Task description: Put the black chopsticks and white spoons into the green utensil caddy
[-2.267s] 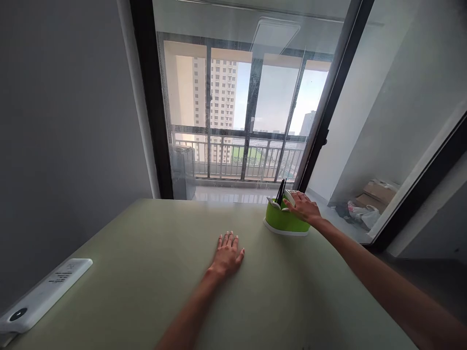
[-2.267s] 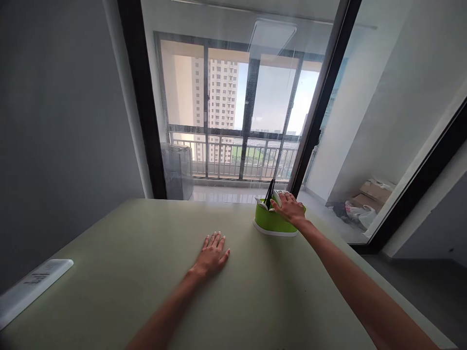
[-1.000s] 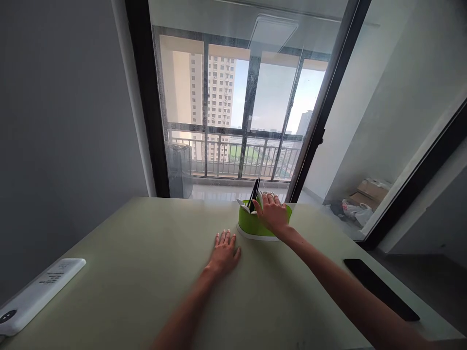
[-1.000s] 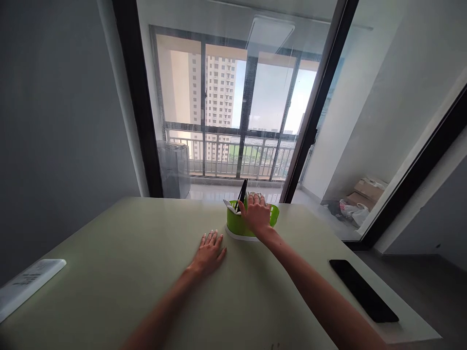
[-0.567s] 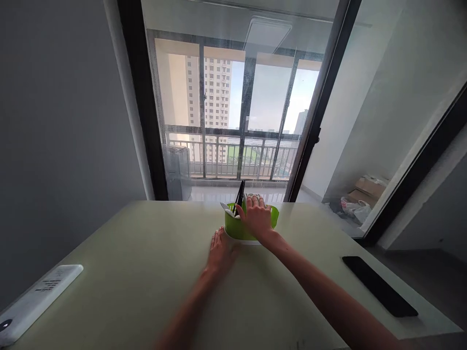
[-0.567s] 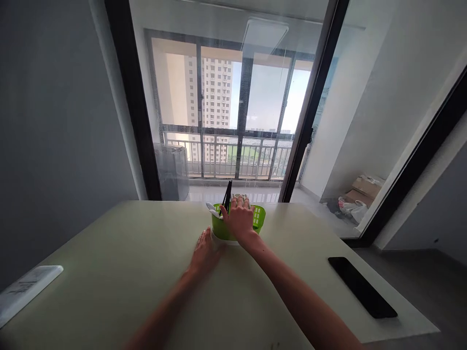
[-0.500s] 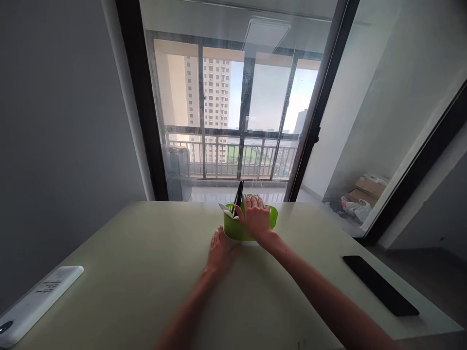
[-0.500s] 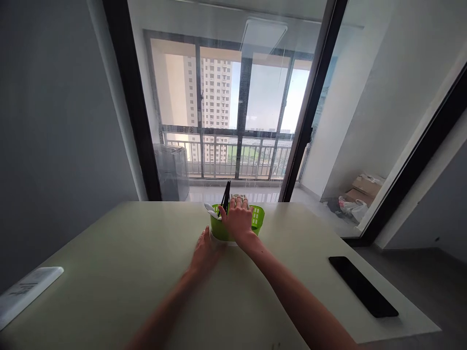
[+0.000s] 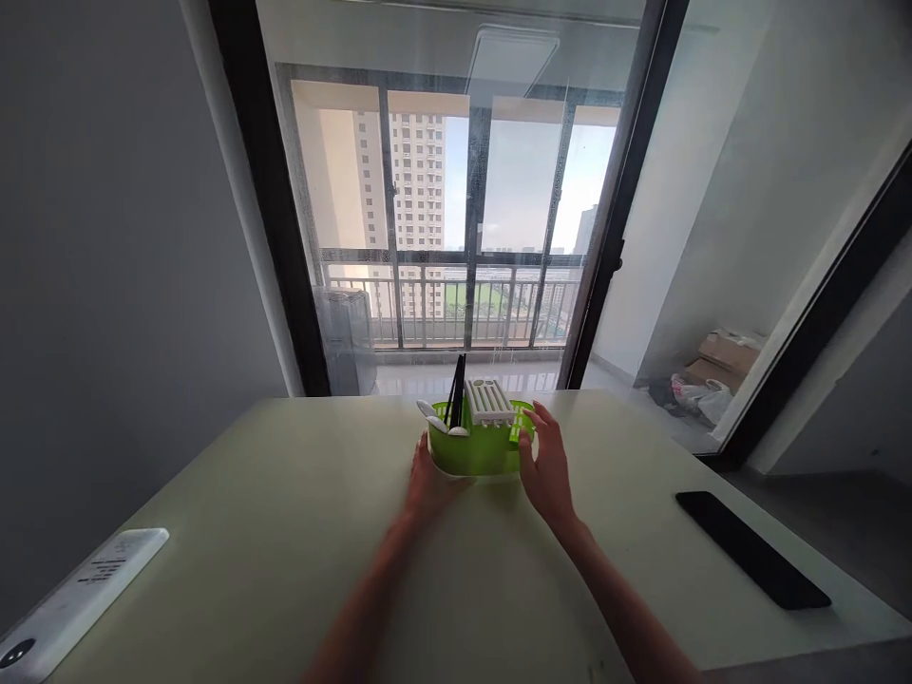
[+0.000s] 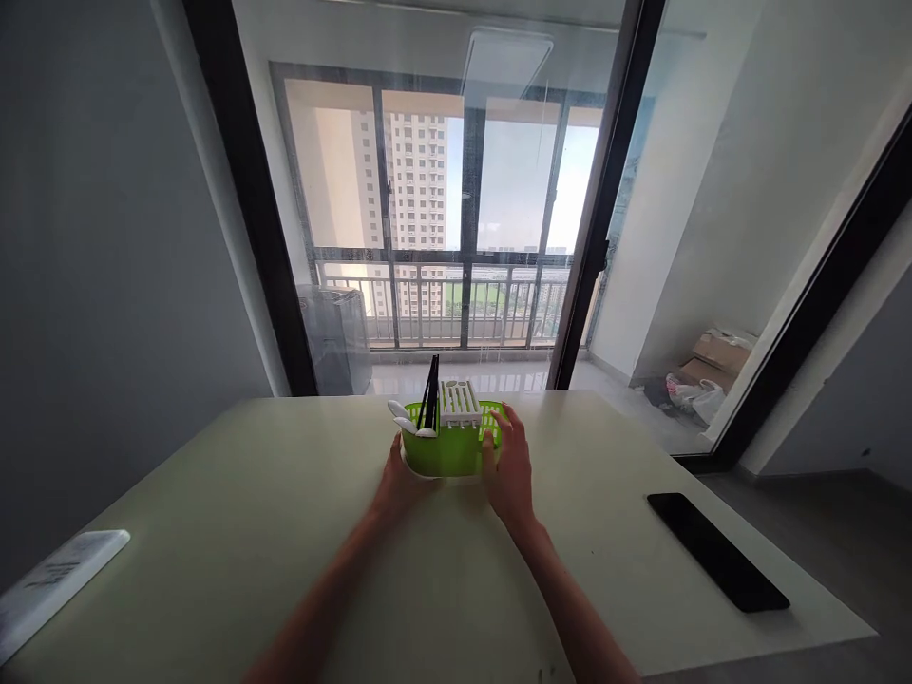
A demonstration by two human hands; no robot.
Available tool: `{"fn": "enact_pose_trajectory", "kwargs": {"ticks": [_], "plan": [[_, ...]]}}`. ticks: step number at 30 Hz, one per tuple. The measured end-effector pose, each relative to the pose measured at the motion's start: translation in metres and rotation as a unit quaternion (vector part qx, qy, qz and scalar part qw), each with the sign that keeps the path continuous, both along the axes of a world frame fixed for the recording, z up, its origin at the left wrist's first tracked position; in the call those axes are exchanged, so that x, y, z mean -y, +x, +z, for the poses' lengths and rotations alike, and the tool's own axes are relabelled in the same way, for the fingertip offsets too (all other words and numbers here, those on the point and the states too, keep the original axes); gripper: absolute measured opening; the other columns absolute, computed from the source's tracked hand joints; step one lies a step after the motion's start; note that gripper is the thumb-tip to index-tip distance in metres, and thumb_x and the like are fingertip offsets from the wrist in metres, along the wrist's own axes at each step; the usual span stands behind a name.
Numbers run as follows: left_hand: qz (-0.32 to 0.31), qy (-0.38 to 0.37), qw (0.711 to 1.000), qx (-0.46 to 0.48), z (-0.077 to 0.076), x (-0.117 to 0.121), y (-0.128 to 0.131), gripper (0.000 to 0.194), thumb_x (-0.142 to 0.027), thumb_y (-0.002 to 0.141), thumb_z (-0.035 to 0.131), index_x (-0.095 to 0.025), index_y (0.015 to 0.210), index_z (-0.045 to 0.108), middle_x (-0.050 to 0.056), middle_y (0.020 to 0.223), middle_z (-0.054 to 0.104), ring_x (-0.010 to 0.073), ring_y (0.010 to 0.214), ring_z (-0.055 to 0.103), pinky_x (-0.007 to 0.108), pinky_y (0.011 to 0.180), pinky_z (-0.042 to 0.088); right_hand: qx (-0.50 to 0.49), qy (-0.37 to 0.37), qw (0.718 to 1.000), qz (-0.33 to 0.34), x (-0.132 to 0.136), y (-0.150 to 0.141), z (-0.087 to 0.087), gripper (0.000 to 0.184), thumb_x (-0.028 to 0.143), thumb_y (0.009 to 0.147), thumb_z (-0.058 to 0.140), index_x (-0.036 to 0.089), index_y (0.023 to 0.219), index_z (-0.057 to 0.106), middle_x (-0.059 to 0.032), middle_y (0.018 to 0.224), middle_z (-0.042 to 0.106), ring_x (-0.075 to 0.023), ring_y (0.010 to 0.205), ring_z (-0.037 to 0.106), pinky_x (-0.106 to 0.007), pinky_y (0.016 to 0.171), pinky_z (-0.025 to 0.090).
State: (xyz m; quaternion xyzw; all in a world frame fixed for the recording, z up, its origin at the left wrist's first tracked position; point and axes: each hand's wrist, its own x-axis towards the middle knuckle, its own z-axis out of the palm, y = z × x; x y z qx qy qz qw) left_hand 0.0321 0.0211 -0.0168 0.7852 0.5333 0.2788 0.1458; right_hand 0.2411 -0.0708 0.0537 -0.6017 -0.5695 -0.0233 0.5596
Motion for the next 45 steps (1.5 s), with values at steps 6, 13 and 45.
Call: {"fn": "enact_pose_trajectory", "kwargs": {"ticks": [6,13,45], "plan": [[-0.019,-0.036,0.999,-0.010,0.003,-0.020,-0.044,0.129,-0.061,0.062,0.083,-0.017,0.162,0.013,0.022,0.167,0.026,0.0385,0.157,0.012,0.052,0.125,0.025,-0.094,-0.049,0.994,-0.008,-0.005,0.054,-0.064,0.045,0.042,0.095,0.040,0.015,0.122,0.062,-0.0211,0.138,0.058,-0.0271,0.121,0.062,-0.042,0.092,0.056],[0.036,-0.031,0.999,0.023,0.016,-0.031,-0.072,0.106,-0.069,0.057,0.083,-0.017,0.144,0.053,0.018,0.157,0.047,0.0387,0.157,0.014,0.052,0.128,0.012,-0.149,-0.150,0.976,0.059,-0.005,0.068,-0.092,0.036,0.037,0.086,0.042,0.017,0.099,0.069,-0.0078,0.082,0.077,-0.0218,0.075,0.074,-0.032,0.070,0.057],[-0.123,-0.133,0.970,0.164,0.203,-0.121,0.038,0.057,-0.051,0.048,0.093,-0.020,0.095,0.081,0.008,0.095,0.082,0.0334,0.104,0.073,0.039,0.091,0.056,-0.083,-0.168,0.980,0.072,-0.007,0.056,-0.088,0.024,0.025,0.082,0.045,0.023,0.083,0.069,-0.0039,0.091,0.076,-0.0183,0.074,0.068,-0.028,0.074,0.052]]}}
